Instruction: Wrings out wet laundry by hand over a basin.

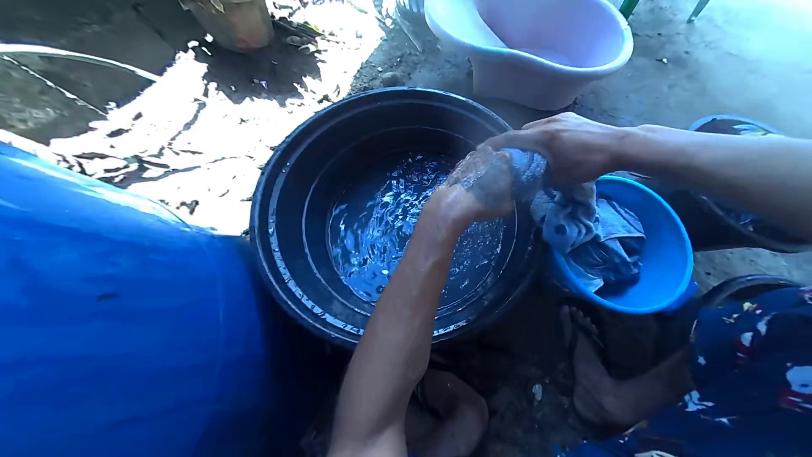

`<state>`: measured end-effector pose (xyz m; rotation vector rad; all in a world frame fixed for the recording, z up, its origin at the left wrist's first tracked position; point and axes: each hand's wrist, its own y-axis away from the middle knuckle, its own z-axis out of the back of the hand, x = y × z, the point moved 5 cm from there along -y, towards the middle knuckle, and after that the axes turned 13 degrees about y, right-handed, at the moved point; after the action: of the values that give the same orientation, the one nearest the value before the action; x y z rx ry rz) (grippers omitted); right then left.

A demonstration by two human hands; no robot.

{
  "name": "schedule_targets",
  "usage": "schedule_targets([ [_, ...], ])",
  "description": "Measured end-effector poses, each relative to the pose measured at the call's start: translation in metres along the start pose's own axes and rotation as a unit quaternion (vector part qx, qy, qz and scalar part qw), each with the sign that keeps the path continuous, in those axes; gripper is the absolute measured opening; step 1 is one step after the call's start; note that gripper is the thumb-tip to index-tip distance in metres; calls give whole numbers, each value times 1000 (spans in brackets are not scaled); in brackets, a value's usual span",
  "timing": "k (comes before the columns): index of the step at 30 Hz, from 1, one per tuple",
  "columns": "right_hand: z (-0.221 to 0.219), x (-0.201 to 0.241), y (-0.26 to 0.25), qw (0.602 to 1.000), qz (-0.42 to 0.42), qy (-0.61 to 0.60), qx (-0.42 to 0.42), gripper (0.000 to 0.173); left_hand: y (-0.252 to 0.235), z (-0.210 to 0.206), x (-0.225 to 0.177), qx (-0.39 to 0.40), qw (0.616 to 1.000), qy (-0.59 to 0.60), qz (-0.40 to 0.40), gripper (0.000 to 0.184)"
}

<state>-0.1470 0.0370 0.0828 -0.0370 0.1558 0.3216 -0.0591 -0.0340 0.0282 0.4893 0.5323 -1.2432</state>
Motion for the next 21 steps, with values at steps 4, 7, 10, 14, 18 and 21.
schedule_targets([
  [4, -27, -37, -7, 993, -114, 34, 22, 41, 4, 7, 12, -44, 997, 64, 9, 33],
  [7, -5, -35, -9, 974, -170, 139, -62, 36, 5, 10, 39, -137, 947, 291, -12, 45],
  [10, 0, -33, -13, 960, -206, 154, -113, 33, 5, -15, 66, -214, 752, 624, 7, 54],
  [14, -4, -32, -21, 940, -253, 189, -128, 17, 5, -57, 51, -314, 465, 819, 122, 83],
  [18, 3, 0, -29, 950, -247, 183, -48, 25, -17, -45, 18, -311, 352, 882, 23, 76],
  [21, -8, 12, -26, 947, -185, 180, -190, 21, -19, -6, 23, -316, 368, 868, -104, 55],
])
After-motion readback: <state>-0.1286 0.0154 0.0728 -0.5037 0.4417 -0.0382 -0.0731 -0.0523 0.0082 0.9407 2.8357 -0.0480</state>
